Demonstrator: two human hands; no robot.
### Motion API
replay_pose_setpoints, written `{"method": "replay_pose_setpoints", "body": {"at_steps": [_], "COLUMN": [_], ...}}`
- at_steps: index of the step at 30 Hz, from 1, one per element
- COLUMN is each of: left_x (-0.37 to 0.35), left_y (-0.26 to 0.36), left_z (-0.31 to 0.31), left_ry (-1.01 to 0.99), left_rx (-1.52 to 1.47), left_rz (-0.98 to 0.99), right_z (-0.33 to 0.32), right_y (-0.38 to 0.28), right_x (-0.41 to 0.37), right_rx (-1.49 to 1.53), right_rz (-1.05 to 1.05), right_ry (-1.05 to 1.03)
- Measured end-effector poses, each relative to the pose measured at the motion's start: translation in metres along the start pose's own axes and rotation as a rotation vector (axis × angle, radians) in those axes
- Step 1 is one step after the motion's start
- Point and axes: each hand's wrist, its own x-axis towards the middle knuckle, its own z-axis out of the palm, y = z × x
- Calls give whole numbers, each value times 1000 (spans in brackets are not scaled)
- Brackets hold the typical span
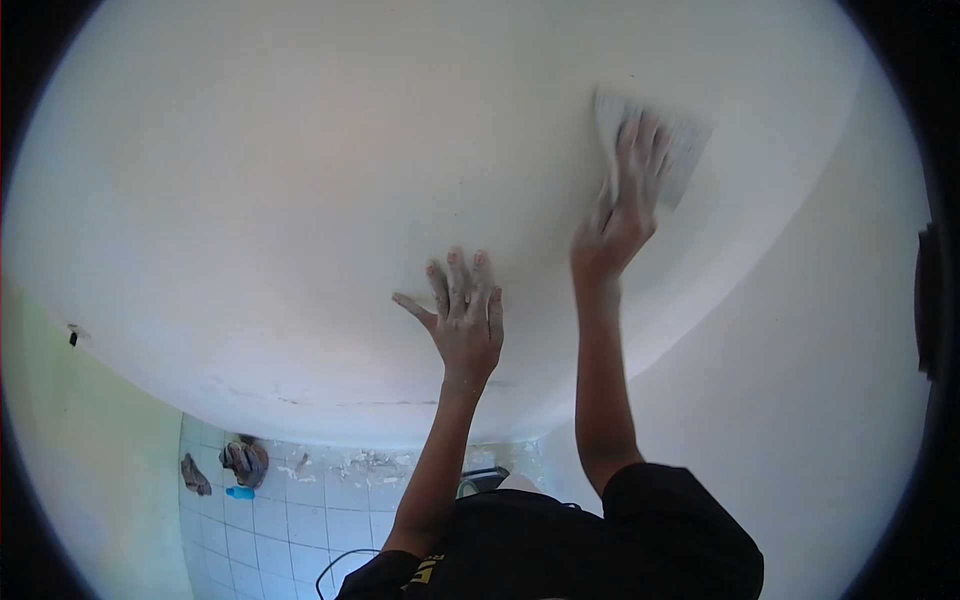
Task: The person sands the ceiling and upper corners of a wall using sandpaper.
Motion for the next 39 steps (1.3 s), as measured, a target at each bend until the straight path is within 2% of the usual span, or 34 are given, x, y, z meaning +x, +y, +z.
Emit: {"method": "replay_pose_setpoints", "body": {"at_steps": [4, 6, 8, 13, 16, 18, 21, 22, 23, 26, 31, 34, 36, 39], "left_x": [4, 9, 10, 37, 46, 42, 23, 15, 8, -3, -5, -6, -6, -7], "left_y": [3, 6, 7, 35, 46, 40, 19, 11, 0, -3, -2, -2, -2, -8], "left_z": [-8, -10, -15, -27, -19, -16, -15, -14, -11, -10, -14, -18, -19, -20], "left_ry": [20, 50, 73, -42, 30, 13, -30, -56, -21, -23, -5, -27, -42, -44], "left_rx": [-148, -166, -174, -52, -30, -11, 20, 27, 47, 67, 10, -37, -83, -118], "left_rz": [-65, -24, 25, 211, 234, 228, 175, 128, 144, 96, 53, 17, -26, -35], "right_z": [-7, -8, -11, -14, -13, -10, -1, -6, -7, -9, 4, 16, 11, 3], "right_y": [7, 7, 2, 14, 24, 14, -5, -13, -7, 1, -30, -28, -26, -13], "right_x": [-150, -150, -130, 15, 16, -28, -162, -197, -212, -168, -6, 10, -35, -181], "right_rx": [-50, -38, -44, -30, -49, 9, 31, 60, -31, 49, 108, 87, 115, 6], "right_rz": [78, 88, 81, 86, 96, 126, 101, 183, 104, 59, 3, -1, 46, 70], "right_ry": [-99, -112, -85, 145, 177, 115, -144, -233, -271, -243, -96, -32, -61, -206]}}
